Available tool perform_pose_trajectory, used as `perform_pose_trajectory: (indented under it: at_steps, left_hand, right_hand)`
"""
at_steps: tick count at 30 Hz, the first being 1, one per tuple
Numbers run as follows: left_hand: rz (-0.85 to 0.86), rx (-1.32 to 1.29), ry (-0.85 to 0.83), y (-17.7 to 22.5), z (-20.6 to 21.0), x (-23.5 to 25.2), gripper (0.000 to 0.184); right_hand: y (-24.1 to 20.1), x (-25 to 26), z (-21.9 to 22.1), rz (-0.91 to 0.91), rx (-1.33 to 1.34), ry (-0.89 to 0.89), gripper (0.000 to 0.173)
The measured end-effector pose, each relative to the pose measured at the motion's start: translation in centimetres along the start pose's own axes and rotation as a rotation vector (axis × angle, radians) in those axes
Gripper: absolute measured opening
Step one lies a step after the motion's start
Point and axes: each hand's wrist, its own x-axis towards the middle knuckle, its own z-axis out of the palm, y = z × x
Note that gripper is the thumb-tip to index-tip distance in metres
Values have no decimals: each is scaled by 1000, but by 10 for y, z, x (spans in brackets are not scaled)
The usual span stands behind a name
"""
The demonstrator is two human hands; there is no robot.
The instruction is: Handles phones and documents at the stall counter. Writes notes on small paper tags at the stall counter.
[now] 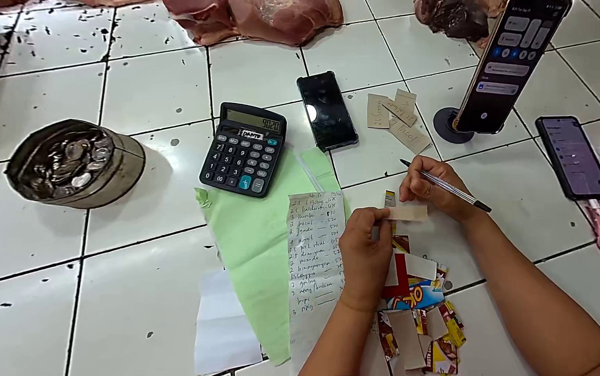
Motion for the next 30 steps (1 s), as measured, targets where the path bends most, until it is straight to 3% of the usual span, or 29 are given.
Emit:
perform_pose_trajectory:
  at_steps: [11,13,16,18,20,23,25,27,30]
  left_hand:
    - [-12,73,80,-1,0,1,8]
    - [-4,203,2,-2,-2,1,17]
    - [44,453,-228,1,-3,0,43]
    - [106,467,-362,0,-5,0,37]
    - [155,341,-481,0,-11,2,33]
    - [204,175,-537,1,-14,3,35]
    - [230,179,-431,1,-12,2,30]
    - [214,304,-323,0,-10,1,30]
    - [154,562,-382,-2,-10,0,49]
  right_hand:
    - [-15,-2,0,200,8,-223,26]
    - [-12,-2,2,115,-77,-132,23]
    - [-5,-2,7,-52,-313,143,14]
    - [-5,-1,10,-70,-477,292,7]
    - [-5,-1,9,-33,-611,331,5]
    - [-5,-2,7,17,-760,248,6]
    - [-6,-3,6,7,-796,179,8]
    - [-7,-3,5,-19,-809,117,6]
    - [-7,-2,5,-65,-795,54,7]
